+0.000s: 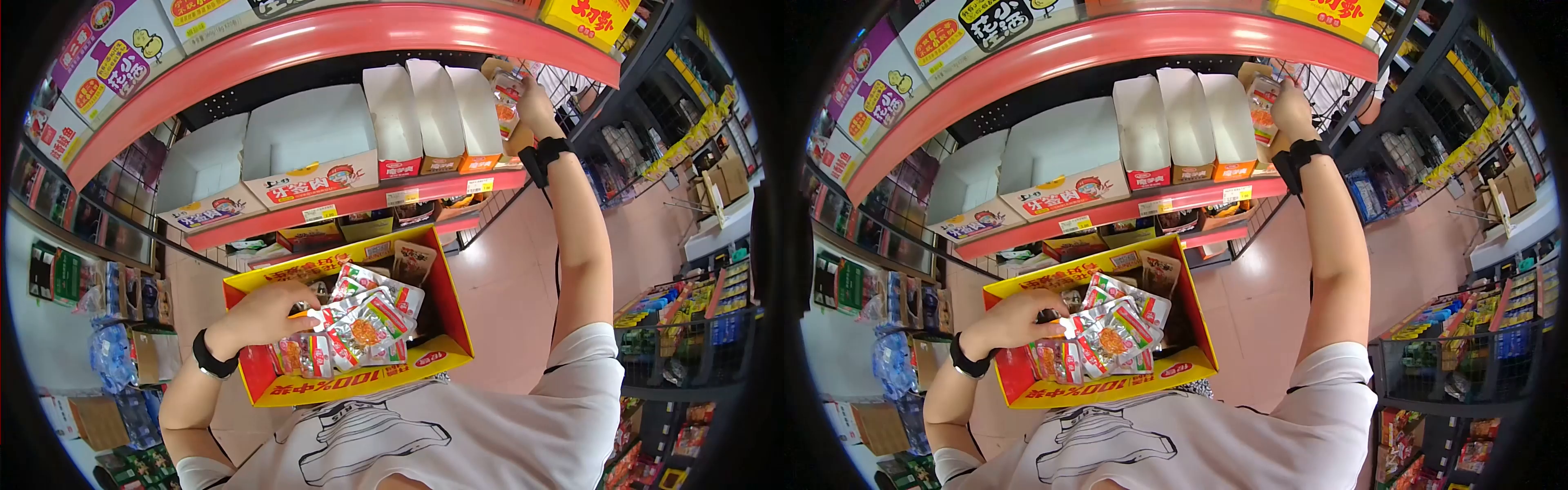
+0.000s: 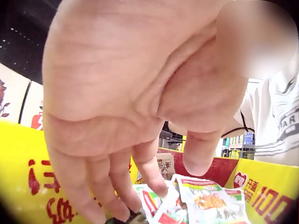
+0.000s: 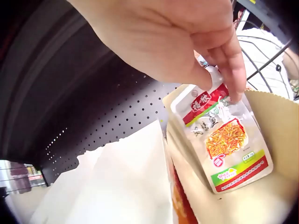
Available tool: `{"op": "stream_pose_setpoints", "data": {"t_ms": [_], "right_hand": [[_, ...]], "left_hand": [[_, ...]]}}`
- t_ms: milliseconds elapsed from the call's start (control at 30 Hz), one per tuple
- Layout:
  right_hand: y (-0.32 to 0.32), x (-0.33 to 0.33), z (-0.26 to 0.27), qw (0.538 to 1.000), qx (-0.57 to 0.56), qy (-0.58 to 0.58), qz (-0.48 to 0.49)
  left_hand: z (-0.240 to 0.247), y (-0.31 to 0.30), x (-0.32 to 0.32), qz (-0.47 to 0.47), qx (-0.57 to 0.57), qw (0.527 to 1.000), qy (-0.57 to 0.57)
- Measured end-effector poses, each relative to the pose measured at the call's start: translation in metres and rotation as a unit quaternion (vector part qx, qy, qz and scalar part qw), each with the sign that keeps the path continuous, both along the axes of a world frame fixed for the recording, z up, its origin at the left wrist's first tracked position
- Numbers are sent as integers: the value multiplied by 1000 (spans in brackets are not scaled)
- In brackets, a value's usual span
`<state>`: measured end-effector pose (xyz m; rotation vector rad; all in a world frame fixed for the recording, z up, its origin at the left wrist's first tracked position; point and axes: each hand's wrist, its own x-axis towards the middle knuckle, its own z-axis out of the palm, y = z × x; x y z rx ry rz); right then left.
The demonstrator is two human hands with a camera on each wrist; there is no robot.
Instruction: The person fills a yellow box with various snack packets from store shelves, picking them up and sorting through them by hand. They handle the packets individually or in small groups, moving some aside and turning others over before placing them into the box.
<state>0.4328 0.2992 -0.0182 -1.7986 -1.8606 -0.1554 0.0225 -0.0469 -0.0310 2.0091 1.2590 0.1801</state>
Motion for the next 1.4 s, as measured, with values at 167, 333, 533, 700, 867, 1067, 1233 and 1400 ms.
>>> {"op": "stream_pose_setpoints", "data": {"t_ms": [167, 333, 533, 700, 867, 1067, 1233, 1400], "right_hand": [[-8, 12, -10, 992, 77, -3, 96], [-48, -18, 15, 975, 97, 22, 201], [-169, -111, 60, 884, -84, 93, 449], [-227, -157, 42, 742, -167, -100, 642], [-240, -181, -13, 642, -289, -202, 680], [-246, -189, -37, 639, -232, -235, 695], [-251, -195, -39, 604, -270, -322, 677], [-248, -193, -21, 665, -311, -242, 635]], "left_hand": [[-7, -2, -11, -19, -22, 997, 76], [-8, -3, -15, -28, -57, 995, 81], [-7, -1, -5, -48, -158, 979, 117], [-11, -2, 3, -66, -166, 979, 97], [-10, -4, 8, -80, -156, 977, 124], [-19, -1, 6, -98, -92, 983, 123], [-3, 4, 11, -75, -73, 990, 91], [6, 12, 20, -19, 76, 997, -23]]}}
